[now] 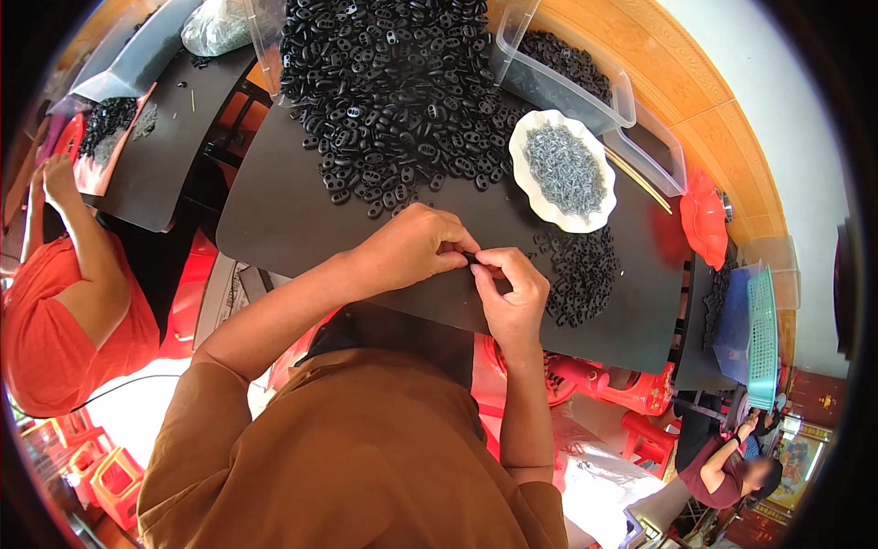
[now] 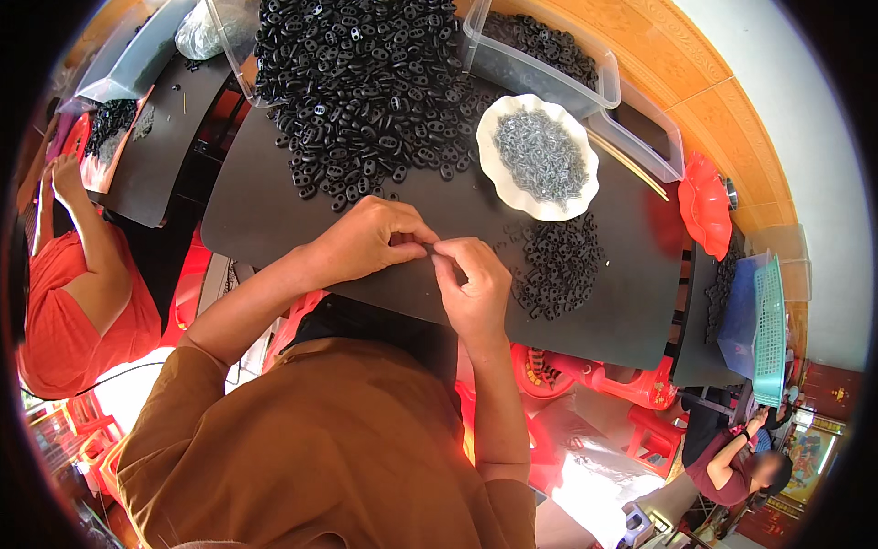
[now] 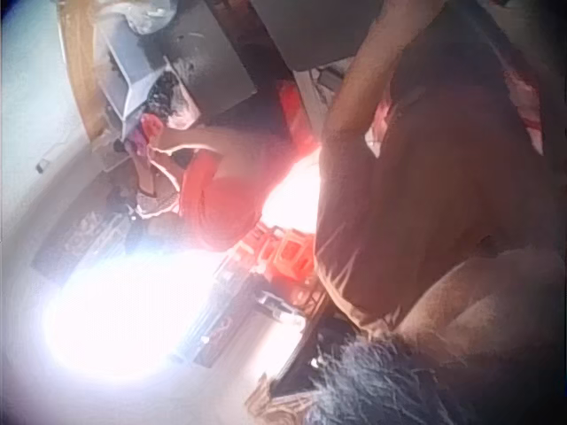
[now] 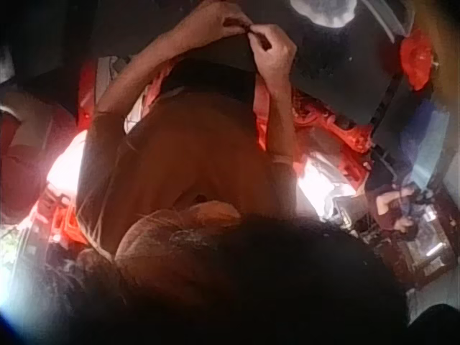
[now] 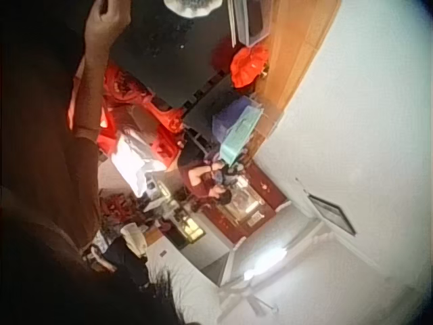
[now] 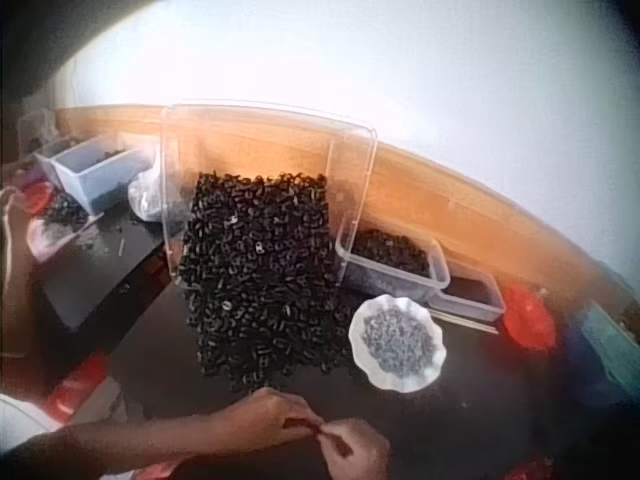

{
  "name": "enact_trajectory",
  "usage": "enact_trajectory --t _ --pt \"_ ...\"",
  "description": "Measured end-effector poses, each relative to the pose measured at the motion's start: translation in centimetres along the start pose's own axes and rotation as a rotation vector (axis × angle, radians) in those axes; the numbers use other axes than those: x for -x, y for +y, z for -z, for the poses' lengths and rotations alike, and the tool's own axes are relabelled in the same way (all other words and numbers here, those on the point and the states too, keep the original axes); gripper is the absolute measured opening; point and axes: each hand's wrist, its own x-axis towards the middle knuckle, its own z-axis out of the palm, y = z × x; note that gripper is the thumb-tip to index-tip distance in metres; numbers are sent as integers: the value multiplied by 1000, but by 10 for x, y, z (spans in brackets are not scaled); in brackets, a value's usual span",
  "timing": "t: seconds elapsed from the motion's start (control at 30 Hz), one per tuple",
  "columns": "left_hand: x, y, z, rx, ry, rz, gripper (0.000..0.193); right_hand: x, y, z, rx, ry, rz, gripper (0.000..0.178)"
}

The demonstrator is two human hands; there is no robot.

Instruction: The person sits at a table and repeatedly picks up small black plastic parts and metal pins. They insert the pins into the plastic parts by hand and place the assembled units onto the table. The process is repetitive, involving picking, inserting, and placing.

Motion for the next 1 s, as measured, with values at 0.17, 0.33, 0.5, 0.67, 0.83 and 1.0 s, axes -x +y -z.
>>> enact_trajectory --t 0.17,0.33,0.5,0.67,0.83,1.0 --pt "1 -4 -3 -9 23 -29 19 0 -1 0 -2 3 -3 19" --pt "3 -2 -4 -33 28 -30 18 1 -1 2 35 -26 -6 20" --pt "5 -6 -4 -2 38 -87 16 2 -3 2 48 -41 -51 22" --pt "6 0 0 -30 31 -46 14 0 -6 2 50 -27 -67 23" --pt "7 -2 -5 -59 52 -39 13 1 -5 1 74 -7 -27 23" --pt "7 -1 -5 -69 45 -33 12 2 -4 0 86 -2 -5 22"
